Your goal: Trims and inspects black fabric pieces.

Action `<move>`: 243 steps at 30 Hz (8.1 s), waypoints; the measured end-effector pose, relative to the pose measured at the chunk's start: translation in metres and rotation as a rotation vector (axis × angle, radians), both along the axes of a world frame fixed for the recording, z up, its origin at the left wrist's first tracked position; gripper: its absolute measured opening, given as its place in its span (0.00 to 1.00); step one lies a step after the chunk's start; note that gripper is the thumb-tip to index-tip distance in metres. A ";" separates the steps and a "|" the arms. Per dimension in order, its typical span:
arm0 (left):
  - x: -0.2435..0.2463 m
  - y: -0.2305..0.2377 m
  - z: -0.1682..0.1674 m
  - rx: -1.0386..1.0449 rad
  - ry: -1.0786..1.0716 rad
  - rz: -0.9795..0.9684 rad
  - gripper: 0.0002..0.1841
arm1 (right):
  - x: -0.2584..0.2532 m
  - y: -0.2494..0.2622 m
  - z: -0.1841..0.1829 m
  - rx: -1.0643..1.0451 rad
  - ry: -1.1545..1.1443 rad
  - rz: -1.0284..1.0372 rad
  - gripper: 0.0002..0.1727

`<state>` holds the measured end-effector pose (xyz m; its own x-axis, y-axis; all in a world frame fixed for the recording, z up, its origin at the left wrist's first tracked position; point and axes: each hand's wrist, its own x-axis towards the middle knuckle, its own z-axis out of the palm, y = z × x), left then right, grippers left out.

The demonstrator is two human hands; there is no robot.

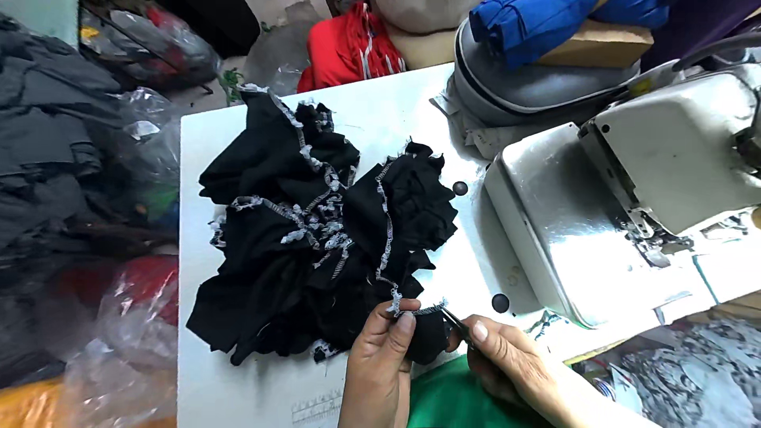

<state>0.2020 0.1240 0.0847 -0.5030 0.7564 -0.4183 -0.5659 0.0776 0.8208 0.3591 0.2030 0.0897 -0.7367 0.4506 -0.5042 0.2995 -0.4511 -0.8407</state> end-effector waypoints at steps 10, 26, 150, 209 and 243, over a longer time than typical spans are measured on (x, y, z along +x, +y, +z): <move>0.001 -0.003 -0.010 0.039 0.096 -0.094 0.10 | 0.002 -0.003 -0.008 -0.032 0.131 -0.291 0.17; -0.016 -0.058 0.001 -0.097 0.128 -0.265 0.11 | -0.013 -0.006 0.004 0.463 0.107 0.214 0.14; -0.033 -0.049 -0.021 0.468 0.603 -0.490 0.09 | 0.017 -0.001 0.020 0.476 0.205 0.230 0.35; -0.073 -0.017 -0.024 0.399 1.268 -0.389 0.14 | -0.006 0.020 0.023 0.642 -0.183 -0.266 0.04; -0.025 -0.039 -0.012 0.159 0.477 -0.451 0.10 | -0.010 -0.008 0.025 0.791 0.072 0.143 0.15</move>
<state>0.1769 0.0846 0.0730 -0.2256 0.9695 -0.0954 -0.0795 0.0793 0.9937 0.3486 0.1945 0.1144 -0.8330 0.5527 -0.0243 0.2420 0.3245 -0.9144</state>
